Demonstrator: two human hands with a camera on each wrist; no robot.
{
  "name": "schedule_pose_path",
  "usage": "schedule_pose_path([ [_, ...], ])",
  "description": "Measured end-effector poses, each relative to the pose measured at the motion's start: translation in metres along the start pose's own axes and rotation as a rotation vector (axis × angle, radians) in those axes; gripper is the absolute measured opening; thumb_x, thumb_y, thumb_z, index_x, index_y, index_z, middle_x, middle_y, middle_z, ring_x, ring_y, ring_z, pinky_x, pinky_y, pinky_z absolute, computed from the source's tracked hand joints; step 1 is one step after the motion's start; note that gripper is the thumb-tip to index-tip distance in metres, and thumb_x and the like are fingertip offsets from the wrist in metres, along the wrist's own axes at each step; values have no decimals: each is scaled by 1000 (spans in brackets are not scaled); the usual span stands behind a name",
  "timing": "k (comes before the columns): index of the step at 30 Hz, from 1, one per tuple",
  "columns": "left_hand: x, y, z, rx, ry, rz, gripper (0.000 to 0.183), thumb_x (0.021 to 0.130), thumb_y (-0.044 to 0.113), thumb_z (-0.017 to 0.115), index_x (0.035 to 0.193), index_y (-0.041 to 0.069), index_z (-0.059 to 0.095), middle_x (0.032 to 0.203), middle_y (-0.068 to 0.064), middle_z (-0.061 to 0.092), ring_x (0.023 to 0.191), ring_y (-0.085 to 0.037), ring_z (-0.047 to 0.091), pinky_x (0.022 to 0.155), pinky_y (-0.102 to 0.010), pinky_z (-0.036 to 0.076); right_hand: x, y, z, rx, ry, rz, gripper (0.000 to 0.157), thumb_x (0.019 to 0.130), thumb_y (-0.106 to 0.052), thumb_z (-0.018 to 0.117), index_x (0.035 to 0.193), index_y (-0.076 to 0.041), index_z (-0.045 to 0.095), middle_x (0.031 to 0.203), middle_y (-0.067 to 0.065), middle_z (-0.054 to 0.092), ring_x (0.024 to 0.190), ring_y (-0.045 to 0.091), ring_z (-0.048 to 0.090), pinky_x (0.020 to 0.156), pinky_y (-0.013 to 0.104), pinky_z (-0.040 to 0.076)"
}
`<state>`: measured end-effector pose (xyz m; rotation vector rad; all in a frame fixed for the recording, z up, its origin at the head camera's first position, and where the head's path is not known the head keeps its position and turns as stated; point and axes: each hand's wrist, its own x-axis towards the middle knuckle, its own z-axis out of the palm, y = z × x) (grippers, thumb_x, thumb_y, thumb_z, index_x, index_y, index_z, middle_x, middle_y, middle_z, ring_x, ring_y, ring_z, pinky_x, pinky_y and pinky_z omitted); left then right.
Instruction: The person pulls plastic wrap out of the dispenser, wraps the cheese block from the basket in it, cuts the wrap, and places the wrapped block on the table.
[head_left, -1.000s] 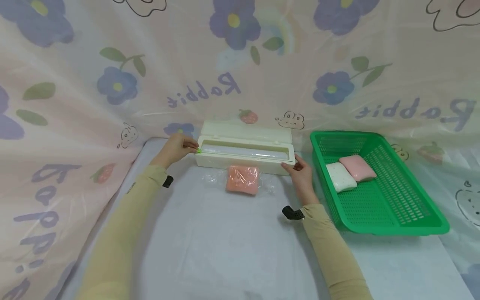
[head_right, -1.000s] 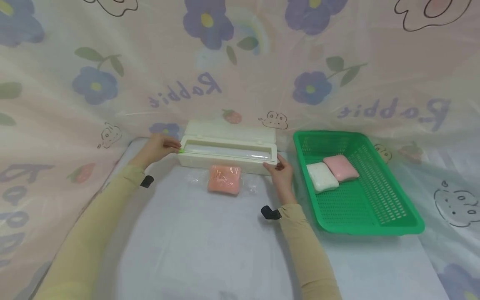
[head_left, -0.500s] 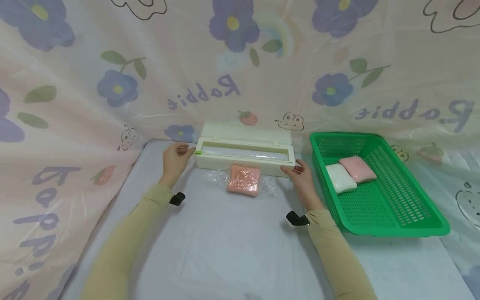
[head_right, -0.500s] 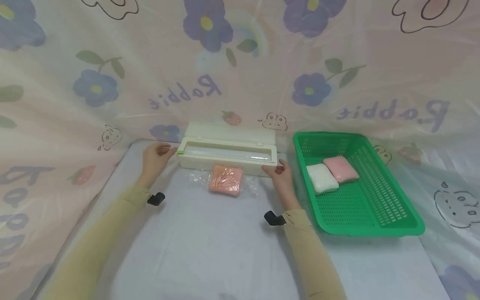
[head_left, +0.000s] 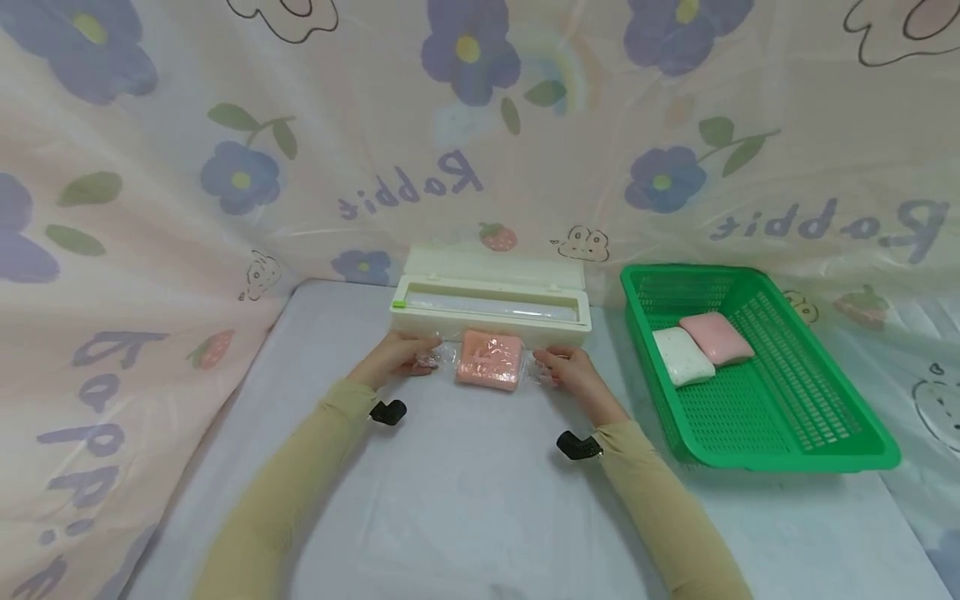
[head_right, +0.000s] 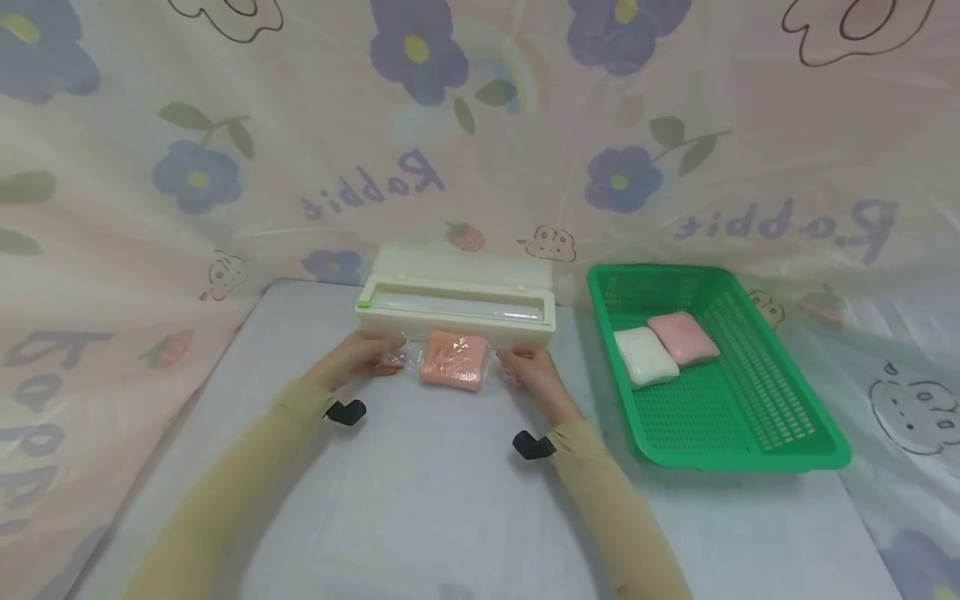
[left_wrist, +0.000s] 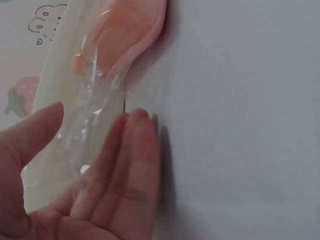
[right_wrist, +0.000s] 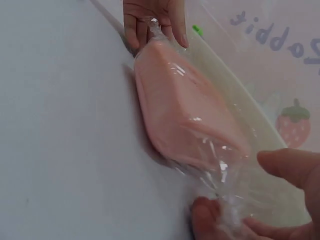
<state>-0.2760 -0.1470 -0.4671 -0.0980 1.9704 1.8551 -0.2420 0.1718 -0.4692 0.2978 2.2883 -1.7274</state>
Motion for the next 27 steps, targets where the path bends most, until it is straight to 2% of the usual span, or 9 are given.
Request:
schedule_pose_path([
  [4,4,-9,6,-112,-30,-12,28,96,7,58,115,-13,55,94,-12,63,80,-18,67,83,-36,55,7,7,6,30,-2,-20,43,89,-21,69,118,8,57,96,5,59,75,6,56,63,18,50],
  [6,4,-10,7,-117,-14,-32,30,97,6,55,118,-15,54,90,-10,64,76,-17,68,82,-33,56,8,10,8,80,-4,-22,38,89,-15,69,115,9,59,93,5,61,74,7,59,63,19,53],
  [12,-3,-10,9,-147,18,-80,29,96,3,56,119,-15,55,85,-9,64,72,-13,67,73,-25,57,4,15,5,130,12,7,30,90,-13,69,110,7,61,87,4,63,72,9,59,61,20,52],
  [17,-19,-14,11,-142,-5,-116,25,94,2,58,114,-12,57,83,-7,63,69,-9,63,70,-23,57,-16,20,-2,135,-33,56,29,90,-17,69,109,5,63,89,4,63,73,10,56,61,20,50],
  [21,-35,-21,12,-89,-21,-143,23,94,5,59,112,-9,60,85,-6,61,67,-7,60,68,-20,56,-36,29,-6,156,-101,79,26,91,-15,67,106,5,63,89,4,64,73,10,57,61,20,50],
  [24,-42,-27,13,-92,-26,-157,22,94,7,60,110,-8,60,87,-7,64,71,-8,64,70,-22,56,-47,36,-9,196,-157,86,22,91,-10,65,106,7,63,89,5,65,74,10,60,63,22,54],
  [27,-45,-32,14,-138,-41,-149,23,95,6,59,112,-10,58,89,-9,65,77,-12,68,77,-27,56,-53,40,-13,215,-204,86,24,92,-8,64,109,9,62,90,5,66,75,9,62,67,23,56],
])
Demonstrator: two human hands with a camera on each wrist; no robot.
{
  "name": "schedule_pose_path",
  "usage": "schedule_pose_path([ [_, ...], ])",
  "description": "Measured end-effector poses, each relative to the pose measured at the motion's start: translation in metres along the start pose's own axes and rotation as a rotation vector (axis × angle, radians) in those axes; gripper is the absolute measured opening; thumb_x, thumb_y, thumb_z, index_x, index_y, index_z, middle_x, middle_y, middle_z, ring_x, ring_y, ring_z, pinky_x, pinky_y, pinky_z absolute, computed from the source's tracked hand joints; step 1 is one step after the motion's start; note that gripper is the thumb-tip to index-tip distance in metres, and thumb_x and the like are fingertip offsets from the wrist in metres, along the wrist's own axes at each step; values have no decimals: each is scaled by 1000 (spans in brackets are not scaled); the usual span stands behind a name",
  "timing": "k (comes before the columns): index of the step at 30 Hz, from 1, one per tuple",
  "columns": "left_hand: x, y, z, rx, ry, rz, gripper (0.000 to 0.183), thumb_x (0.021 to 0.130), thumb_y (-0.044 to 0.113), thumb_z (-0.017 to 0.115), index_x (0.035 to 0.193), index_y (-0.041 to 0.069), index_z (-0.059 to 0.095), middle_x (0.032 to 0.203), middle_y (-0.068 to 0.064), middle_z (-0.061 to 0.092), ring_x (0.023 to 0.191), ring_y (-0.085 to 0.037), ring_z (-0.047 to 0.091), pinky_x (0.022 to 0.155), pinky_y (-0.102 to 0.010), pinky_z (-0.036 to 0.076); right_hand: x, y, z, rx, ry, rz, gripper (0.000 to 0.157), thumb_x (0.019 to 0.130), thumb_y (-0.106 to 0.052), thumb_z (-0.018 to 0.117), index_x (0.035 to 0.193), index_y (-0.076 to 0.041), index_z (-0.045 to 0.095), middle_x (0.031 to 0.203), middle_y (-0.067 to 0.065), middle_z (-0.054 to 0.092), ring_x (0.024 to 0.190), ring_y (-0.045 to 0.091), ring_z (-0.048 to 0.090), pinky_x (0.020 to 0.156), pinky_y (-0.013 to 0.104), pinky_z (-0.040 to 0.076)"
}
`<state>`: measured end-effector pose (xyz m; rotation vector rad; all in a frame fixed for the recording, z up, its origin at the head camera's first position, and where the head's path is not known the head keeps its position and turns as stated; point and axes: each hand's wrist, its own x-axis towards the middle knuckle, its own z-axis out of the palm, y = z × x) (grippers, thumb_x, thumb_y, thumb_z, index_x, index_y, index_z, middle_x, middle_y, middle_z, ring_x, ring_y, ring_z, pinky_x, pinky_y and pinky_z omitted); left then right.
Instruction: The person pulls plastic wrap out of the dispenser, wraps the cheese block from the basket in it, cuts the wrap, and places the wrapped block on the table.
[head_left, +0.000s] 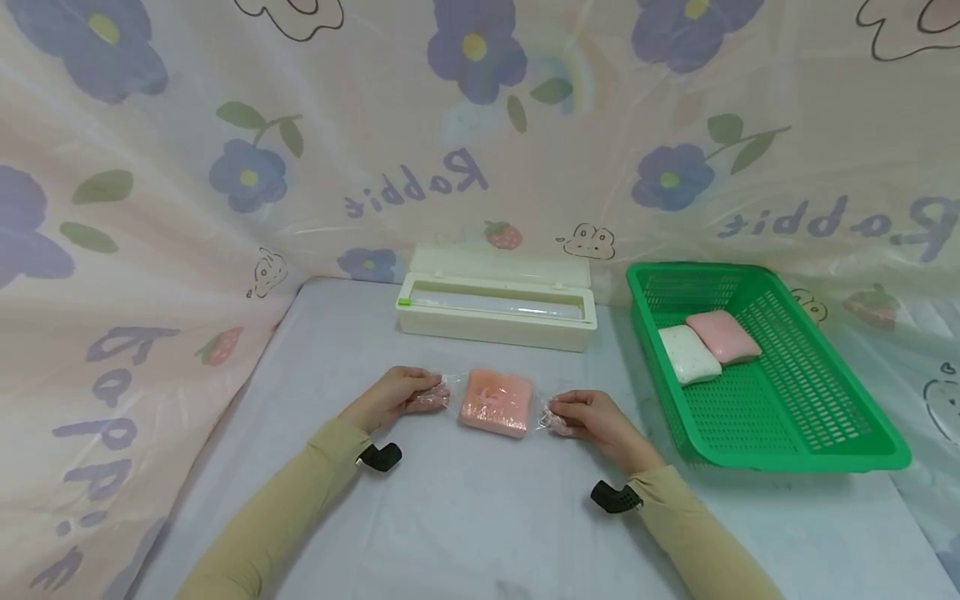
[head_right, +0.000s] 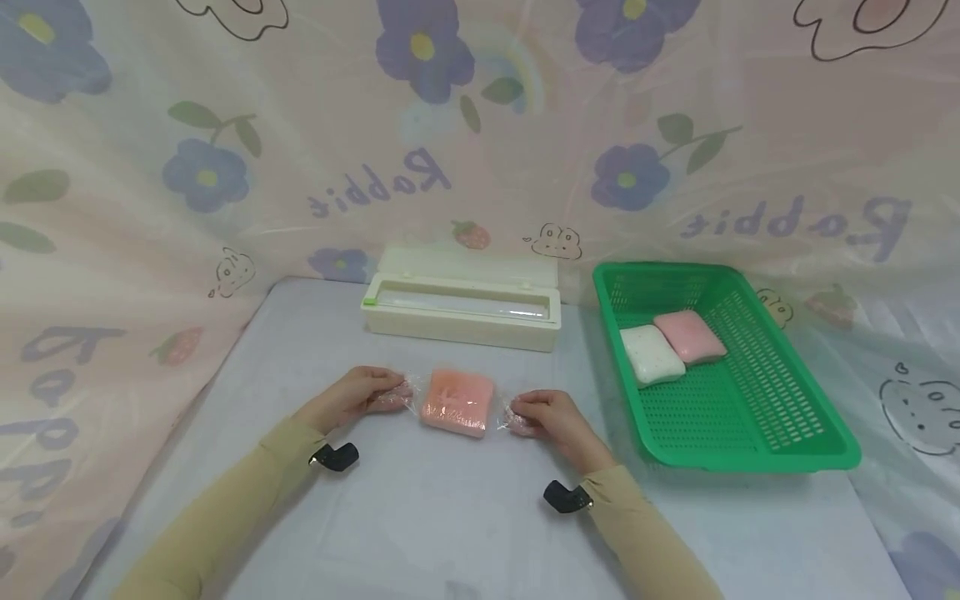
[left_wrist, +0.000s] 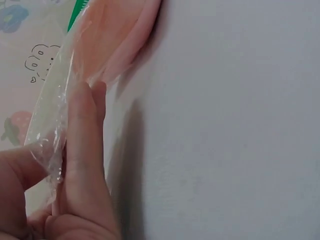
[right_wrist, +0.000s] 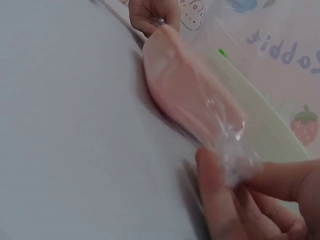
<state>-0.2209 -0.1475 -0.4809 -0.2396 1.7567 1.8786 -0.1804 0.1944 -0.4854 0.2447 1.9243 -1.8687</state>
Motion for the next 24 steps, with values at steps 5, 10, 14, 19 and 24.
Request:
schedule_pose_path([
  [5,-5,-5,1,-84,-11,25,31,96,8,58,118,-14,54,93,-13,66,85,-17,69,84,-31,55,-5,-8,-11,-36,-11,-46,33,96,-12,57,120,11,54,104,14,64,87,17,65,78,28,56],
  [10,-23,-15,3,-195,31,-20,60,92,32,65,123,-16,48,99,-22,64,91,-28,68,86,-35,54,3,-21,-19,-6,-18,-170,48,105,-29,38,132,11,43,130,27,51,117,32,54,100,38,45],
  [14,-42,-28,15,-287,-86,-101,83,90,54,58,125,-21,44,109,-31,62,101,-37,64,90,-40,52,18,-29,-16,1,-143,-231,63,106,-42,25,138,11,38,138,28,45,129,36,42,109,45,33],
  [19,-54,-33,40,-417,-310,-137,95,91,62,48,132,-23,34,128,-37,48,118,-43,51,100,-44,44,36,-39,-7,-87,-333,-238,74,102,-54,17,140,6,41,139,20,48,130,32,42,112,50,23],
  [24,-56,-28,54,-457,-302,-101,95,91,62,49,132,-22,34,132,-39,42,124,-44,45,101,-45,43,42,-45,2,-150,-471,-209,79,101,-57,10,141,2,42,140,12,49,132,28,41,114,56,10],
])
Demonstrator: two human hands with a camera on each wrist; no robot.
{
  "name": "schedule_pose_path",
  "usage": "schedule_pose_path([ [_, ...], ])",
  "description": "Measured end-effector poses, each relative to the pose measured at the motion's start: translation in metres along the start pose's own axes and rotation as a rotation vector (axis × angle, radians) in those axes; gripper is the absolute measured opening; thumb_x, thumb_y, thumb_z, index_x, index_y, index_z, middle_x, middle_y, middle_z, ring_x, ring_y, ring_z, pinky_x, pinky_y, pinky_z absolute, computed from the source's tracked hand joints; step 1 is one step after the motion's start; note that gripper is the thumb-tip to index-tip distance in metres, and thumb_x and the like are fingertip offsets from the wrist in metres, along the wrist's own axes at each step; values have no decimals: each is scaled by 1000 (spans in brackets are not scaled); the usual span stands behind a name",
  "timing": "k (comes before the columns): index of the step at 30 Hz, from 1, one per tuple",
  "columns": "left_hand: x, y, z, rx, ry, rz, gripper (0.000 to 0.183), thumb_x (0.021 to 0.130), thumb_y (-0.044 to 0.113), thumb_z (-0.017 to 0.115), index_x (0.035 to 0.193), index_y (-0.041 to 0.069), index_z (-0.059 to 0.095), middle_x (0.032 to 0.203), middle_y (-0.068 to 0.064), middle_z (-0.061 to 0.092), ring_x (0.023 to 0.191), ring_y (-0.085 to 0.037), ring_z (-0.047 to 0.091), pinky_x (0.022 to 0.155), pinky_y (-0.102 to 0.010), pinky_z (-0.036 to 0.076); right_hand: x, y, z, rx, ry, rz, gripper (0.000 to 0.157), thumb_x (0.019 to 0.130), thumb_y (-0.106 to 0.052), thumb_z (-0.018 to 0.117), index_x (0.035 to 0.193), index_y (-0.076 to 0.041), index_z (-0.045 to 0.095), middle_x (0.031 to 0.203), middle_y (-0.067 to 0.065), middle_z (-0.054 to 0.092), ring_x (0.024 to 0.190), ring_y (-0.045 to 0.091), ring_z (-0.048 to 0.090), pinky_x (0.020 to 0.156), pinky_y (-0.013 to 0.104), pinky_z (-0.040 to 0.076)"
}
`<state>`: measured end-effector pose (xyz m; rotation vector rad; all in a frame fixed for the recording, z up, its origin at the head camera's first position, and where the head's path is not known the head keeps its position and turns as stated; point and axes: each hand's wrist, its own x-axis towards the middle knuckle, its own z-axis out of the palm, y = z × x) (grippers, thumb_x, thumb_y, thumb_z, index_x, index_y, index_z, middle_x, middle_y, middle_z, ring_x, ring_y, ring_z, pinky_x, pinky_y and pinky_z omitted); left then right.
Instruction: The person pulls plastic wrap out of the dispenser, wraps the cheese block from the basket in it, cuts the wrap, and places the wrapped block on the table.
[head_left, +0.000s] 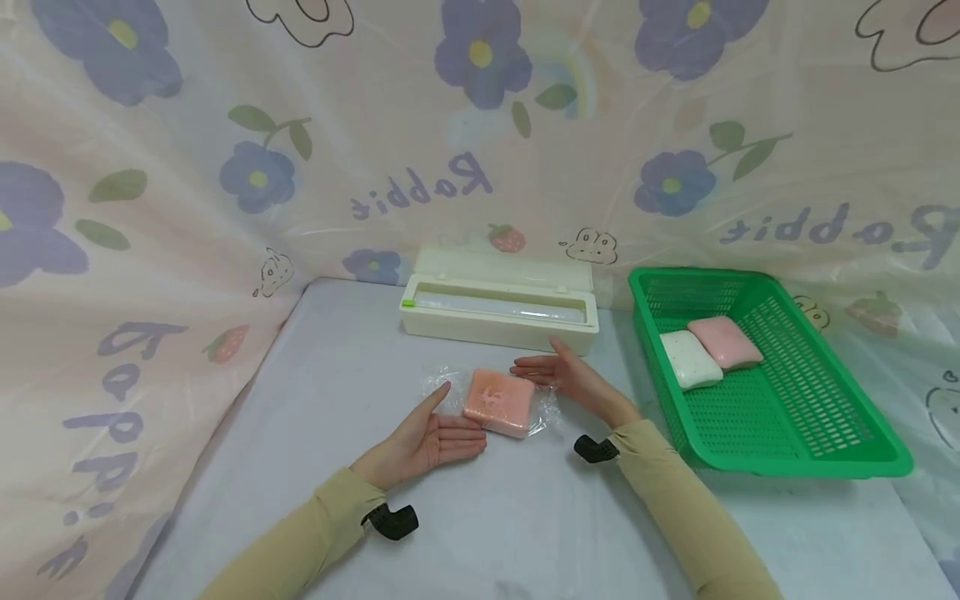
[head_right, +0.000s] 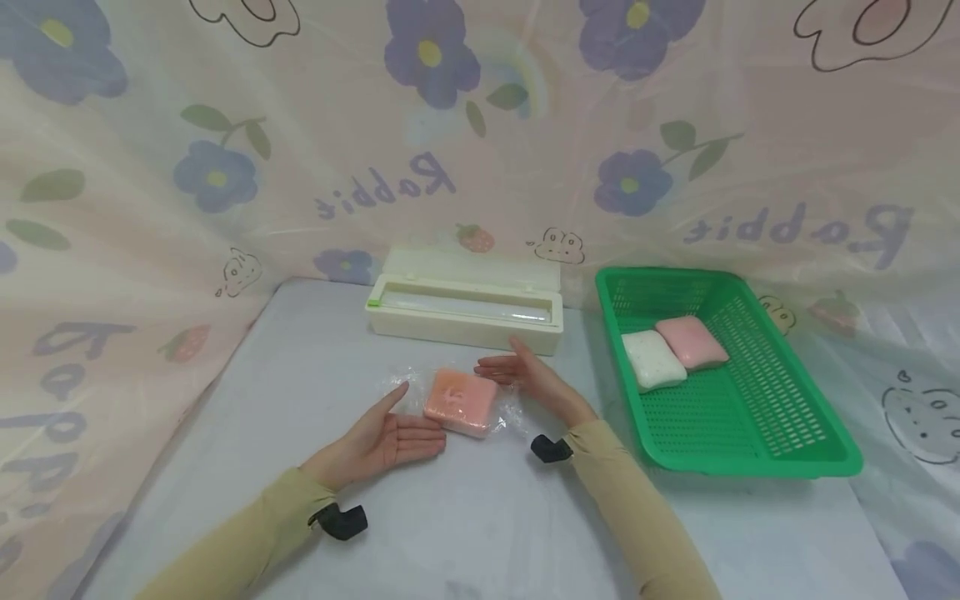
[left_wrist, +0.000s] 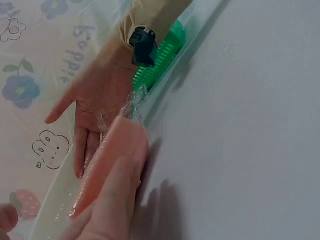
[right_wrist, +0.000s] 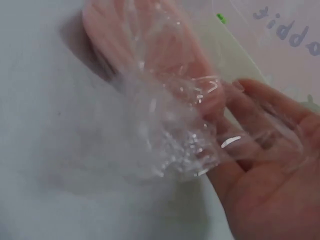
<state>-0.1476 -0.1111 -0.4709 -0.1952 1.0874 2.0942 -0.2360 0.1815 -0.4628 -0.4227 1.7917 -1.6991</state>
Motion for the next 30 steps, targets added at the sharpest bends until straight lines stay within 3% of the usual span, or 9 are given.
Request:
schedule_pose_path([
  [6,1,7,-2,47,24,45,91,93,60,45,133,-21,34,131,-39,43,123,-44,46,101,-46,43,-16,4,9,-65,-17,1,79,99,-59,8,141,-4,46,143,6,47,132,25,41,114,57,6],
  [13,5,19,-8,10,7,47,90,94,58,46,137,-19,31,135,-36,42,124,-43,45,104,-46,40,-46,11,37,-271,44,-120,65,103,-50,10,143,-14,46,147,-1,41,135,21,35,112,58,15],
  [18,12,24,-11,1,13,42,87,94,56,48,136,-18,33,134,-35,42,124,-42,46,104,-47,40,-57,20,63,-559,136,-225,50,106,-36,26,145,-7,40,154,3,27,141,25,23,113,53,21],
  [23,22,26,-13,40,47,63,70,96,42,53,134,-15,38,130,-32,48,118,-39,52,101,-46,43,-62,24,77,-838,145,-199,65,101,-44,44,151,-9,24,159,0,11,143,19,15,113,45,24],
  [26,28,28,-11,149,70,85,51,98,25,55,131,-12,45,125,-28,53,111,-34,58,99,-44,46,-69,23,74,-939,138,-224,68,99,-46,47,152,-11,22,159,-2,9,143,15,15,112,44,28],
  [30,35,31,-6,382,113,123,37,96,16,59,122,-9,54,114,-22,61,96,-25,65,92,-39,51,-77,21,62,-1103,133,-380,55,101,-28,46,151,-10,28,158,2,17,141,17,22,110,41,32],
])
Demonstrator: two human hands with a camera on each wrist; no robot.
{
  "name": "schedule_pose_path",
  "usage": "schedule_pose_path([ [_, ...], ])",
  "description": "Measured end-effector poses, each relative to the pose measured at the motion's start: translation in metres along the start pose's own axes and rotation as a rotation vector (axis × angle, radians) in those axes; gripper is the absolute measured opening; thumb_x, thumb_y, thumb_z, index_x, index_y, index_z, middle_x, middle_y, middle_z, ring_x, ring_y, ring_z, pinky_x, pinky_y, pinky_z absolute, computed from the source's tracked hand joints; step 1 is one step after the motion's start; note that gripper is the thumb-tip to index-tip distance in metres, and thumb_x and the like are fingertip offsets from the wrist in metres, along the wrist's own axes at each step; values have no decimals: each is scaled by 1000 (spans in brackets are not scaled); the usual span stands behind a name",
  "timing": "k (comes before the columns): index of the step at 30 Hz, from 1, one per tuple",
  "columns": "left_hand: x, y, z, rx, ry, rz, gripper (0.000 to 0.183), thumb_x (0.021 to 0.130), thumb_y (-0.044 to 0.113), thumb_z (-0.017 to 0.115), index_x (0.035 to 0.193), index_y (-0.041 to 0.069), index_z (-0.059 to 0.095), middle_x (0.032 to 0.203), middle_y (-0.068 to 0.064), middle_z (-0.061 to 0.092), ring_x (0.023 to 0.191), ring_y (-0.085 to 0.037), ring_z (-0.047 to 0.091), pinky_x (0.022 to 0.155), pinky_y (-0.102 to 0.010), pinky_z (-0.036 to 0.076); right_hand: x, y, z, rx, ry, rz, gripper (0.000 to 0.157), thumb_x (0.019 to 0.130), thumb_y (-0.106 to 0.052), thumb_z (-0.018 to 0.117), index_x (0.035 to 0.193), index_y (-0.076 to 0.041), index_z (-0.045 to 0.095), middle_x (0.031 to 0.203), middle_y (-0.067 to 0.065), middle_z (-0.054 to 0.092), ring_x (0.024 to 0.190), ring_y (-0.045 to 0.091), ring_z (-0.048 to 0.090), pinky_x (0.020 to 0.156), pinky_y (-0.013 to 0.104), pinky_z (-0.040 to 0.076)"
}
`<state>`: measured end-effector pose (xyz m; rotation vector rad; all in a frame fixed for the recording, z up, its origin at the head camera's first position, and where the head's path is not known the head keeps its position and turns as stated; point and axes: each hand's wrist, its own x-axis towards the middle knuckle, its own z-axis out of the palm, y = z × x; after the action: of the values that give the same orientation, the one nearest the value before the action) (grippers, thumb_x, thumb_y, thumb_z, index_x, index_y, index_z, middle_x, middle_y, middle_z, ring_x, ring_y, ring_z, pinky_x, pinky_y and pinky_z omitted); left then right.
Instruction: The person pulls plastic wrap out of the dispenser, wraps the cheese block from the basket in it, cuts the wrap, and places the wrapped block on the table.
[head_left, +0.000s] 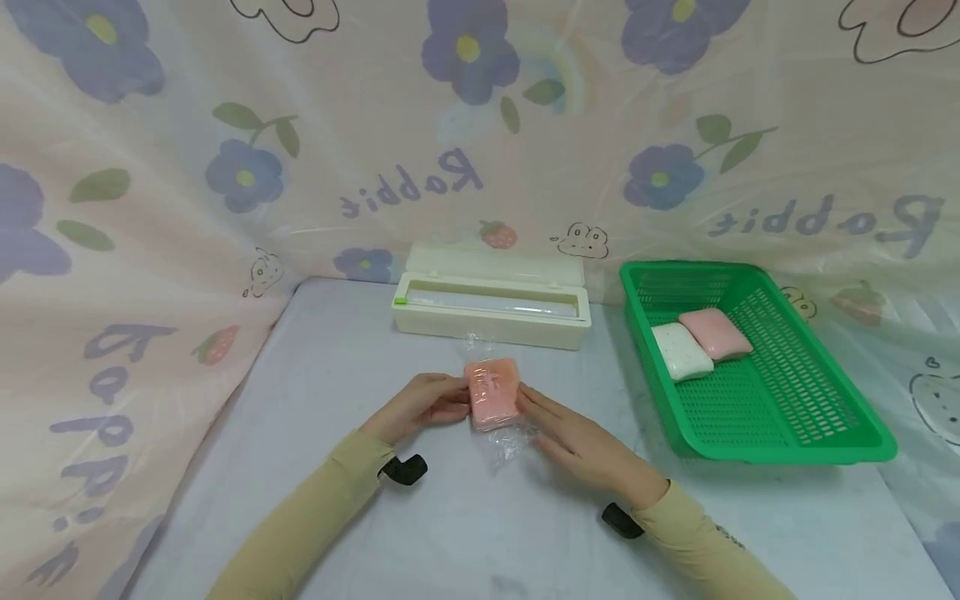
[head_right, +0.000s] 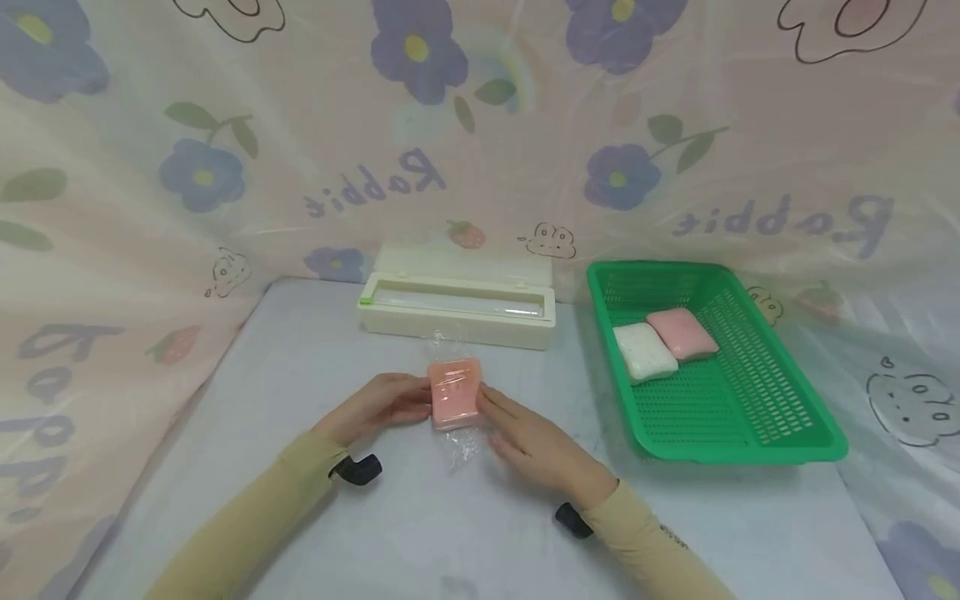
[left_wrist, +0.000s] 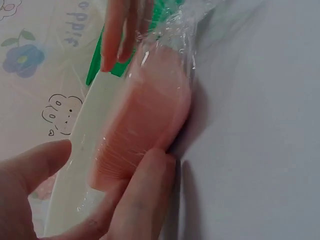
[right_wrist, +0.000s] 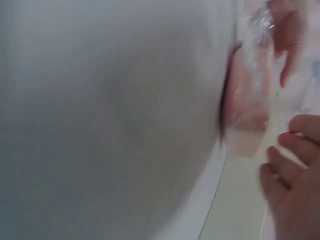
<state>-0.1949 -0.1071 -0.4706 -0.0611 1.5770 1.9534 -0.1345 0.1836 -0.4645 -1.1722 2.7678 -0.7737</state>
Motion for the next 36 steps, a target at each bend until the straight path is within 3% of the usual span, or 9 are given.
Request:
schedule_pose_path([
  [3,6,4,2,94,42,9,36,94,18,62,116,-10,57,105,-21,66,85,-24,67,85,-38,54,-3,8,-6,-177,41,-107,58,94,-8,48,149,-7,31,156,6,23,140,22,26,110,39,32],
  [6,12,7,2,116,75,-26,37,93,19,64,114,-10,56,98,-21,66,80,-24,68,81,-38,56,-4,14,-9,-381,38,-183,68,84,4,55,148,-4,33,155,9,25,140,26,26,110,39,32],
  [10,21,11,-3,106,79,-84,36,93,17,64,115,-11,58,95,-20,66,79,-25,69,79,-38,57,1,17,-7,-613,-24,-288,73,86,0,65,149,-7,30,157,8,21,142,28,21,114,40,25],
  [13,25,13,-7,97,58,-104,34,93,13,64,115,-12,58,94,-20,66,81,-26,68,81,-39,56,9,15,-1,-684,-58,-369,76,89,-13,67,152,-10,25,158,6,17,143,25,17,116,39,19],
  [17,27,15,-8,101,32,-109,31,93,10,63,115,-12,59,94,-19,66,83,-26,68,82,-40,56,22,10,7,-679,-71,-445,78,89,-15,66,153,-11,21,158,6,16,144,24,15,117,39,16],
  [25,28,16,-5,90,21,-133,30,94,10,62,114,-12,59,92,-18,67,82,-24,68,83,-38,56,38,6,14,-655,-88,-544,50,104,-21,40,150,-7,28,157,7,22,143,26,19,116,39,19],
  [29,27,16,-5,87,28,-135,31,94,10,62,116,-12,58,92,-19,67,82,-24,68,82,-37,56,42,5,13,-628,-90,-529,57,97,-13,55,149,-8,32,155,6,27,141,26,23,115,36,22],
  [33,26,16,-6,80,14,-131,32,94,8,61,118,-13,57,93,-19,67,82,-24,68,82,-38,56,46,1,10,-492,-80,-477,61,88,-2,65,145,-9,42,150,5,37,138,24,32,111,33,31],
  [36,26,16,-6,84,-7,-115,32,94,7,60,119,-13,55,93,-18,66,82,-24,67,83,-38,56,50,-1,8,-276,-45,-410,50,88,1,65,136,-9,54,140,5,50,131,22,43,105,32,39],
])
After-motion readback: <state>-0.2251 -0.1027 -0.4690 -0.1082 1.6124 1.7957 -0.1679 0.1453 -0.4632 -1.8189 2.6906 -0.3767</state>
